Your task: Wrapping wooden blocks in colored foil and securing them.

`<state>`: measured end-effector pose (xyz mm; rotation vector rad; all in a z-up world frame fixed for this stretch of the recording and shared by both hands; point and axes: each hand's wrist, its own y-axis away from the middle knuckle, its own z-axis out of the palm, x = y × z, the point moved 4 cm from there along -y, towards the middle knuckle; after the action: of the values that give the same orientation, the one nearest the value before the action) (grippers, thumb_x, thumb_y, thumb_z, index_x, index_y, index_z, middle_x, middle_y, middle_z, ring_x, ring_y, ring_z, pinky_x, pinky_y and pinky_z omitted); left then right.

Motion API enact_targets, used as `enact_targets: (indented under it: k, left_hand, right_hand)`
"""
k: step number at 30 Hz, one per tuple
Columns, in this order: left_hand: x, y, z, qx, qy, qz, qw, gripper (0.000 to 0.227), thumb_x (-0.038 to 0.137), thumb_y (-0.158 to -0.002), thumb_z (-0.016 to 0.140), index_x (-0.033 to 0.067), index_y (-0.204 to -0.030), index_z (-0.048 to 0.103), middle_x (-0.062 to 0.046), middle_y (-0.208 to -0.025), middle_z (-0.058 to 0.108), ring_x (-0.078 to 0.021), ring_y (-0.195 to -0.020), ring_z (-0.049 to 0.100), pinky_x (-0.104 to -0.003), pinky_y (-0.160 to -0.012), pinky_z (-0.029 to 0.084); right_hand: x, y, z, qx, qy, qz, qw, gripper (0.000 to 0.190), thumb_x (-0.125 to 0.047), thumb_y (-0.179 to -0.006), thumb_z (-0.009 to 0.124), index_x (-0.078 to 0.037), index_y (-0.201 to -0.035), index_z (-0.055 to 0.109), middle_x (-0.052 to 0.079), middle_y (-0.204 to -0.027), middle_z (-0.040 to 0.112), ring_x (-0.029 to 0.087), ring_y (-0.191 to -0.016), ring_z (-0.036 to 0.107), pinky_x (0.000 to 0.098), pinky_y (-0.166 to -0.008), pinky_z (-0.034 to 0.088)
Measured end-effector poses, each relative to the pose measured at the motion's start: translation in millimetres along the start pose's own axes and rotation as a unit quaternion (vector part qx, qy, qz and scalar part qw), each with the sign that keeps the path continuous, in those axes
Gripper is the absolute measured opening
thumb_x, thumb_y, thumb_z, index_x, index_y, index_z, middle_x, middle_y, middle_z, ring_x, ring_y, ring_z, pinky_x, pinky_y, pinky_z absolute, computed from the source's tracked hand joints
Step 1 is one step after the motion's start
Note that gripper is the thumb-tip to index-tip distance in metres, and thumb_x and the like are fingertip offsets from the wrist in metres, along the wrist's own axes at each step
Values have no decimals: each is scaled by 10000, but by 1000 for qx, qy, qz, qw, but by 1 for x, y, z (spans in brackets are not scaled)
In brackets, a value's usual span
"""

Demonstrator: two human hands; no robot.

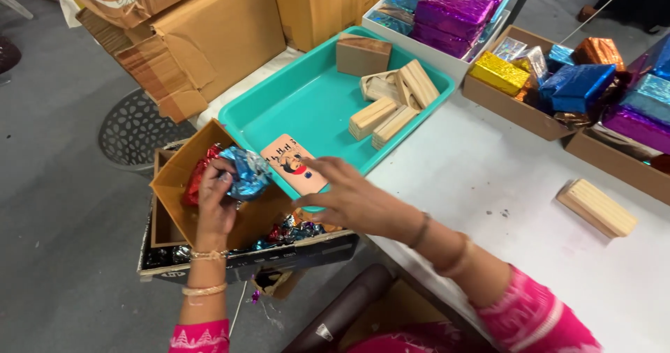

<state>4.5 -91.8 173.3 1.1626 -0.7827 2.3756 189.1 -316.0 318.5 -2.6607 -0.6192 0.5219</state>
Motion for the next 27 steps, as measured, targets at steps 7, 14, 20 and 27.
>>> enact_targets:
  k: [7,14,20,27]
  left_hand:
    - [0,0,3,-21,20,-15,999,280,296,-1024,643,92,-1185,539,-37,-1150,569,-148,-1081,584,-304,-916,528]
    - [14,-14,-24,59,-27,-57,996,412,245,-946,599,167,-1320,444,-28,-1182,527,-189,-1054,595,-371,-848,578]
    - [-17,-15,-71,-76,-445,-145,881,556,153,-866,728,84,-1382,532,-116,-1188,642,-212,-1075,615,-345,-923,515]
    - [-41,-36,-91,-246,-566,-122,777,454,196,-837,741,16,-1248,675,-166,-1353,624,-303,-1164,622,-395,-939,500]
  right_hand:
    - [15,-41,67,-22,12,-40,999,514,-362,-900,696,-186,-1374,599,150,-1564,422,350,-1397,432,527,-1156,327]
    - [40,-23,63,-56,-80,32,995,672,-368,-1013,638,-99,-1572,381,169,-1458,466,335,-1355,461,473,-1140,366]
    - [40,-14,44,-12,-132,51,990,678,-319,-1013,636,-106,-1590,353,201,-1491,441,371,-1376,446,470,-1150,368]
    - [50,19,15,-49,-195,148,968,606,-307,-1028,603,-177,-1574,375,200,-1458,442,383,-1365,463,462,-1121,420]
